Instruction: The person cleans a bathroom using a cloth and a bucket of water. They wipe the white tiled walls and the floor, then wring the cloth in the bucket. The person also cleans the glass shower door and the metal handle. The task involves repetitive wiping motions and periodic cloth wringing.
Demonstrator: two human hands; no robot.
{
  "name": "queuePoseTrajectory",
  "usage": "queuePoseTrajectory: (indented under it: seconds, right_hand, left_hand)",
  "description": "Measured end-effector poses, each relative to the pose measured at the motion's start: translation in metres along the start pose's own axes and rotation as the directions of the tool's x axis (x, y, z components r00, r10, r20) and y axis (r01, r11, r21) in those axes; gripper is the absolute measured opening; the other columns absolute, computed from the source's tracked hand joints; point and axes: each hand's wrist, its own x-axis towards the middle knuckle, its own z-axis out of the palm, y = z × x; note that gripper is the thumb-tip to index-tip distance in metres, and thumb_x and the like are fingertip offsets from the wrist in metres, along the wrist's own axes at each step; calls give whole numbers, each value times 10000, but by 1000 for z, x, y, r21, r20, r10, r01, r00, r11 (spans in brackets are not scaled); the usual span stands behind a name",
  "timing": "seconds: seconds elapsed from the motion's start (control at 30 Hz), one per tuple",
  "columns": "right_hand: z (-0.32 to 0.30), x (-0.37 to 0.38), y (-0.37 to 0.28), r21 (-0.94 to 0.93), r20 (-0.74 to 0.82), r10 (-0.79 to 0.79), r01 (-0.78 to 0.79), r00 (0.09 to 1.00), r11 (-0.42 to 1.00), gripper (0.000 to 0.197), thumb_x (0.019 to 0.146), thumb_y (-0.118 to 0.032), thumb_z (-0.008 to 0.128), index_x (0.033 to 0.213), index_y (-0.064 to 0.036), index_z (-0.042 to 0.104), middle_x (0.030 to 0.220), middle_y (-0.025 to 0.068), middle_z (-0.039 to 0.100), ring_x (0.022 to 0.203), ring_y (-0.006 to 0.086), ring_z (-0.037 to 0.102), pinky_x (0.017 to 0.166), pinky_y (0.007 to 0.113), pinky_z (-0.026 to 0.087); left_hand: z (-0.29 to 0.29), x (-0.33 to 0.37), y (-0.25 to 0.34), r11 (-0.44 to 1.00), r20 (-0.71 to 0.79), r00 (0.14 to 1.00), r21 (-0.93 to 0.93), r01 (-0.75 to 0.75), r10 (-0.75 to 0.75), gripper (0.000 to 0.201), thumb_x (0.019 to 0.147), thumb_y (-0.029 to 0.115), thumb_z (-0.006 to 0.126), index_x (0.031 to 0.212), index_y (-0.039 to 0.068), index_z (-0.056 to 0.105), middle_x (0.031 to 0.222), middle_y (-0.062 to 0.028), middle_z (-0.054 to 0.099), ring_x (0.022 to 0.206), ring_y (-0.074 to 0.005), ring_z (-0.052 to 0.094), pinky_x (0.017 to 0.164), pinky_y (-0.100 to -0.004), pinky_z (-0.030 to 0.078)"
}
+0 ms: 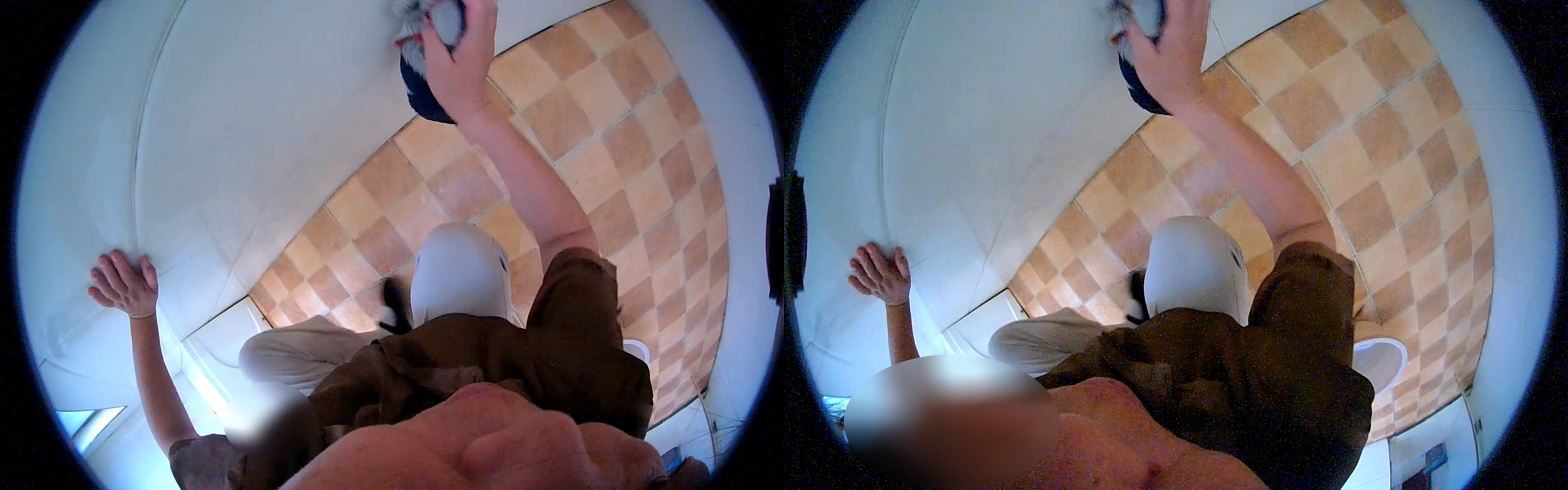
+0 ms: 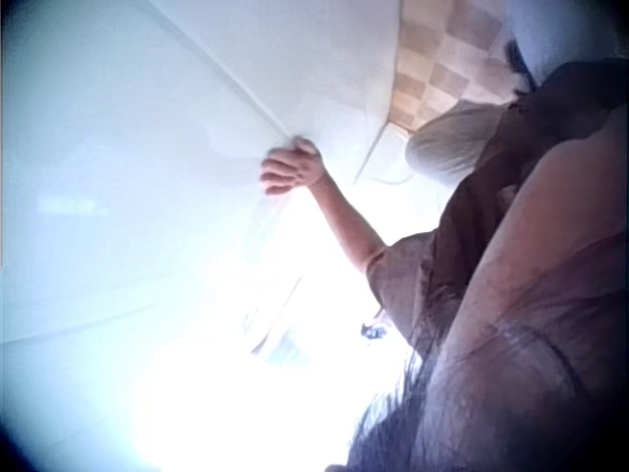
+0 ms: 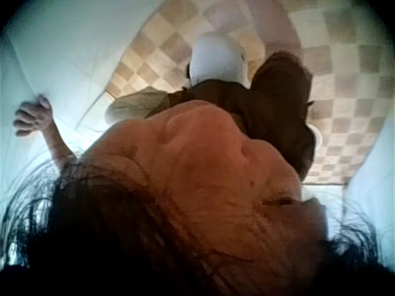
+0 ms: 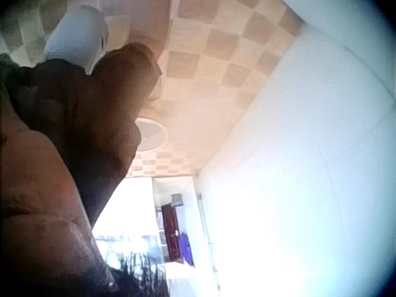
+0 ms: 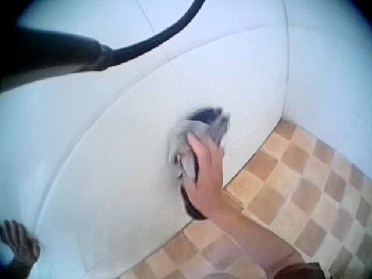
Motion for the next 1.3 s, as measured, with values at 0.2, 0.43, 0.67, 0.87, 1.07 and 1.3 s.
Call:
queuePoseTrajectory:
  seconds: [0.2, 0.43, 0.67, 0.87, 1.07, 1.3]
  right_hand:
    - [6, 17, 53, -237, -200, 96, -143, 975, 961, 548, 828, -61, 563, 1352, 15, 421, 1339, 251, 464, 1240, 409, 445, 1063, 445, 355]
    - [6, -25, 20, -188, 90, 531, -509, 843, 840, 650, 816, -71, 607, 1401, 14, 338, 1355, 279, 424, 1258, 406, 437, 1069, 433, 353]
    - [-18, 68, -104, -178, 7, -169, 167, 986, 970, 694, 828, -36, 565, 1473, -41, 308, 1415, 242, 415, 1326, 360, 407, 1095, 377, 331]
    - [-21, 115, -118, -235, -43, 160, -166, 986, 958, 710, 814, -48, 619, 1452, 14, 312, 1413, 275, 405, 1354, 406, 349, 1133, 435, 290]
    - [-6, 73, -227, -319, 357, -410, 522, 839, 791, 738, 807, -47, 643, 1472, -59, 322, 1443, 267, 379, 1312, 448, 379, 1119, 477, 300]
    - [-23, 161, -239, -304, -22, -251, 232, 968, 924, 694, 795, 16, 630, 1437, -39, 374, 1404, 205, 453, 1297, 374, 432, 1100, 418, 338]
  left_hand:
    - [3, -3, 0, 1000, -78, 997, -8, -15, 15, 598, 979, 478, 475, 1405, 58, 490, 1489, -143, 424, 1432, -321, 296, 1191, -506, 89]
    - [-8, 3, 11, 996, -35, 995, -14, 93, -94, 488, 992, 459, 432, 1350, 158, 571, 1447, -31, 496, 1414, -260, 345, 1199, -481, 112]
    - [-16, 2, 9, 971, -116, 970, -137, 196, -212, 475, 1009, 411, 425, 1418, 181, 500, 1491, -7, 448, 1414, -236, 354, 1195, -448, 169]
    - [-17, 2, 12, 902, -168, 897, -225, 369, -408, 461, 1005, 386, 438, 1408, 173, 511, 1481, -12, 459, 1408, -239, 361, 1189, -431, 200]
    - [-16, 9, 8, 883, -126, 884, -208, 421, -451, 406, 984, 363, 463, 1359, 245, 563, 1446, 68, 493, 1384, -181, 395, 1182, -395, 228]
    - [-32, 10, 4, 833, -83, 874, -358, 422, -479, 398, 924, 261, 572, 1314, 187, 601, 1413, 17, 529, 1357, -214, 427, 1162, -399, 246]
